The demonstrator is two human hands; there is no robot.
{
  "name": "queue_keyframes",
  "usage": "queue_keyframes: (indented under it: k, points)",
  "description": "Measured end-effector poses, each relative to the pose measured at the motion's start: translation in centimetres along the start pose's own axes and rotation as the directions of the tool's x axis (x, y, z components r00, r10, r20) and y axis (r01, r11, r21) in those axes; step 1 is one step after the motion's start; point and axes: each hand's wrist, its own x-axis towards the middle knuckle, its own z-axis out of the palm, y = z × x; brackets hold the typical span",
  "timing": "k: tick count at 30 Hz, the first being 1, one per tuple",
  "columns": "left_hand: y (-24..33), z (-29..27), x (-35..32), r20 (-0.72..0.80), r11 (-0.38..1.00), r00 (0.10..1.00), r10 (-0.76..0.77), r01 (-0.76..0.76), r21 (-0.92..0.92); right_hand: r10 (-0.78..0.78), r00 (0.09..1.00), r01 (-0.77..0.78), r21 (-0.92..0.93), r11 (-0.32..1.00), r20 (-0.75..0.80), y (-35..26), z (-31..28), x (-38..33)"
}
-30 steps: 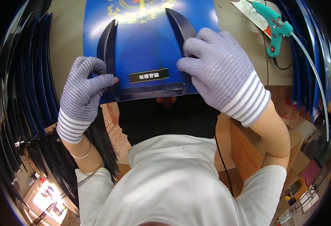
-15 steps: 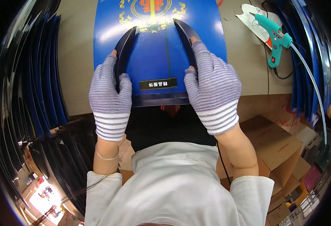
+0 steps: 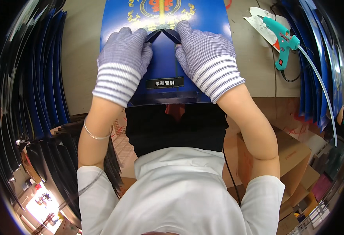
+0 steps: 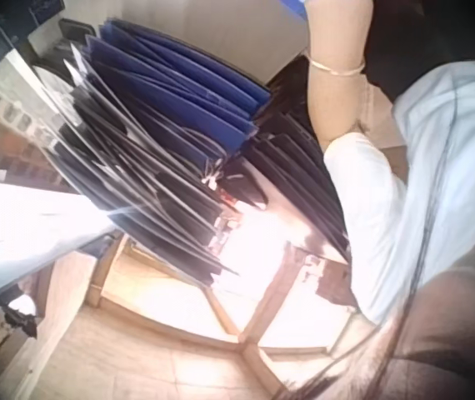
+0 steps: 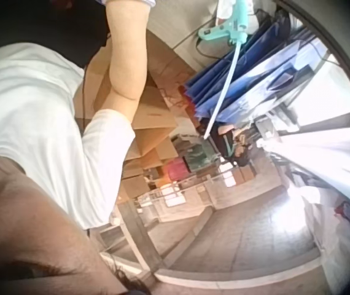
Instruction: The person uses a hot glue gun to attach black plastic pieces to a blue decorative board. They apply glue to the edges of the plastic parts and press them onto the board, repeating the process for multiple pieces.
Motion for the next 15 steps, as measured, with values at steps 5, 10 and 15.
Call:
queue_keyframes:
  k: [5,10,15]
  points:
    - [0.3,-0.6,3.5,0.412,1.000,0.911,0.010,-0.008,-0.007,0.040,0.990,-0.030,-0.073,0.997,0.133,-0.5,-0.8,1.3]
    - [0.7,-0.3,5.2,0.307,0.990,0.944,0.123,-0.137,0.024,-0.065,0.997,0.064,-0.012,0.998,-0.051,-0.3,-0.1,3.4]
    - [1.9,-1.9,2.7,0.510,0.994,0.858,-0.063,0.010,0.107,-0.040,0.976,0.052,-0.048,0.997,0.213,-1.5,-0.4,2.6]
